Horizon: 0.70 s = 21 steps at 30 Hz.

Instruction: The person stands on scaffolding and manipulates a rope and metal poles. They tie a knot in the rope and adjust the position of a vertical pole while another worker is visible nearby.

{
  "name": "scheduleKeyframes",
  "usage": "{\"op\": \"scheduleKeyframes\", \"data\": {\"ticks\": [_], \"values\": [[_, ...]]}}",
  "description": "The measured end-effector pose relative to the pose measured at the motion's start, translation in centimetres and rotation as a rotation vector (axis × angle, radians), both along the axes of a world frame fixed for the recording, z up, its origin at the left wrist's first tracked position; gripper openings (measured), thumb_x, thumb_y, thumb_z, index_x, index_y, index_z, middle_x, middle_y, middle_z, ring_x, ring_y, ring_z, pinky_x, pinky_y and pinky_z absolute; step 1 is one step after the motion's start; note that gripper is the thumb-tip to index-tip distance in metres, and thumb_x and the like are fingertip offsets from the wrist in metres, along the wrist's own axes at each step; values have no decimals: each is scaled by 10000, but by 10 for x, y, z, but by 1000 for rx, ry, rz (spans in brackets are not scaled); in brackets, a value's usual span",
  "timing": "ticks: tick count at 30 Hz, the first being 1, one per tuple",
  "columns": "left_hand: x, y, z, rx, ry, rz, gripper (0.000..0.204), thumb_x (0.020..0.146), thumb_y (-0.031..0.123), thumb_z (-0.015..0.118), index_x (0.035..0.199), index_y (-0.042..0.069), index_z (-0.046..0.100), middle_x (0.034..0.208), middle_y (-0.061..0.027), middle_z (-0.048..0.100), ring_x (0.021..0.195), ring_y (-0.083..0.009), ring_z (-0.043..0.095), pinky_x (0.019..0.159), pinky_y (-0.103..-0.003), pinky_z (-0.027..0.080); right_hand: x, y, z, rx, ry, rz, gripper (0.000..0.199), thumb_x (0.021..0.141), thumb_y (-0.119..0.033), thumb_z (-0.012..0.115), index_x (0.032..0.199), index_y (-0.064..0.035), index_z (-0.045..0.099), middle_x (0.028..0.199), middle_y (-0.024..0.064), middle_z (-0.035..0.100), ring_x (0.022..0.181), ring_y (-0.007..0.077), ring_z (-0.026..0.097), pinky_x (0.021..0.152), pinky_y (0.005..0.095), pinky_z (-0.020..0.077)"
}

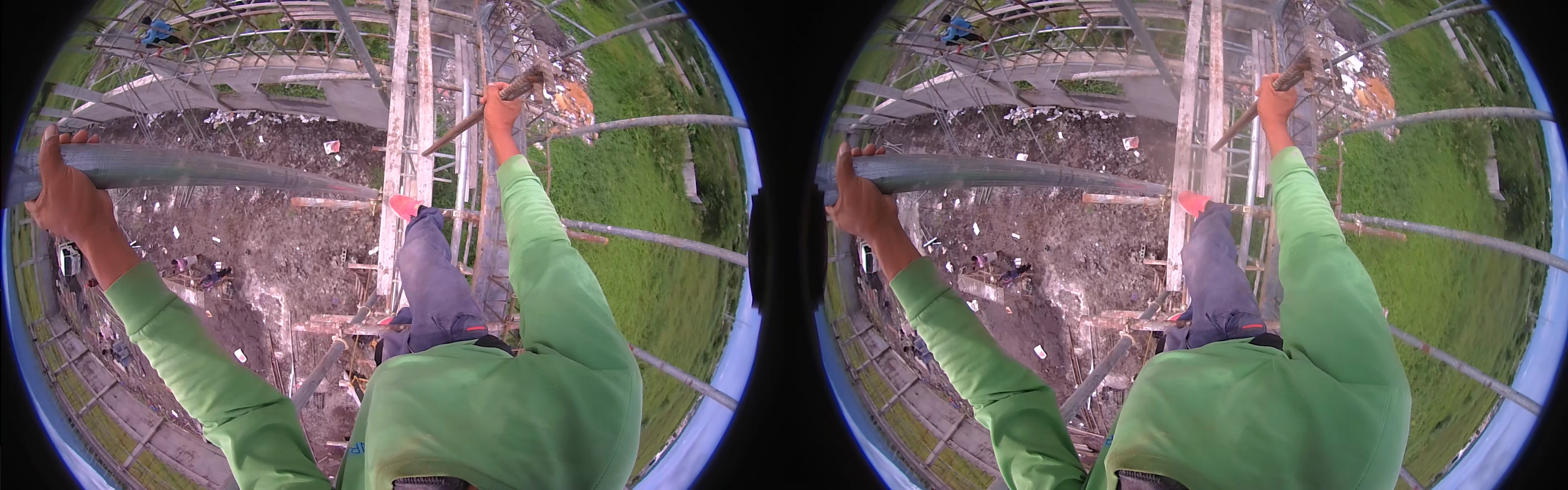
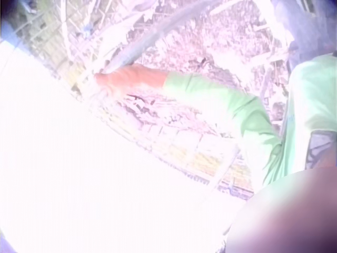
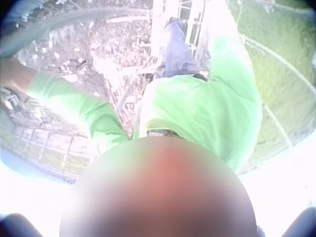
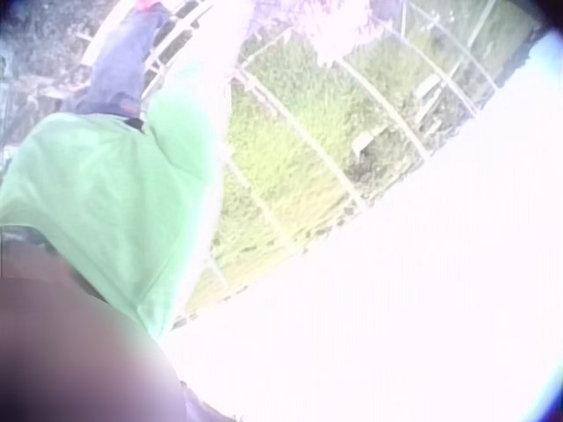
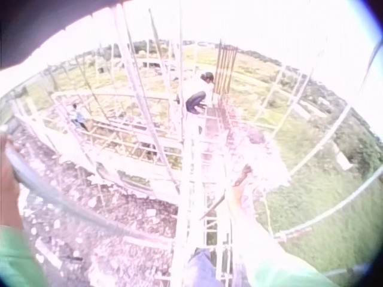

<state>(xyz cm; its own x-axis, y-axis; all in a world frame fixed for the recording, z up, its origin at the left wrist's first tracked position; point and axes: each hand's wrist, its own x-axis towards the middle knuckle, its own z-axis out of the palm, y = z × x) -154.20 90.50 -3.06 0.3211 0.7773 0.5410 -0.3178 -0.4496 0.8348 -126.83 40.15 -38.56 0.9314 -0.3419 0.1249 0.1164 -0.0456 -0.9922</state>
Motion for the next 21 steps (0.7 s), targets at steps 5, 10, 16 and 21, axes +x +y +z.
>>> {"op": "scheduleKeyframes", "data": {"ticks": [5, 10, 16, 21], "values": [[2, -6, -2, -19, -20, 6, 240, 840, 49, 746, 901, -120, 587, 810, -175, 646, 653, -292, 694, 578, -408, 618, 6, 5, -5, -52, 17, -42, 91, 835, -87, 607, 867, -17, 656, 681, 67, 641, 530, 154, 614, 517, 311, 498], [3, -13, -1, -9, -35, 32, 235, 840, 50, 742, 915, -109, 586, 798, -178, 643, 648, -284, 691, 572, -392, 615, 26, 14, -7, -96, -5, 49, 107, 842, -107, 609, 848, -19, 668, 657, 55, 630, 535, 154, 624, 510, 310, 495], [-3, -11, -2, -36, 21, 24, 286, 857, 92, 737, 939, -130, 576, 828, -193, 645, 657, -306, 692, 596, -441, 601, 27, 11, -6, -105, -14, 50, 124, 854, -127, 627, 862, -22, 692, 641, 49, 625, 541, 150, 625, 509, 304, 497], [-8, 4, -1, -139, 76, -14, 241, 926, 124, 672, 985, -101, 607, 919, -192, 665, 781, -307, 672, 775, -432, 572, 26, 7, -1, -76, 16, 16, 106, 851, -102, 626, 865, -25, 697, 657, 42, 631, 539, 142, 622, 494, 287, 481]]}}
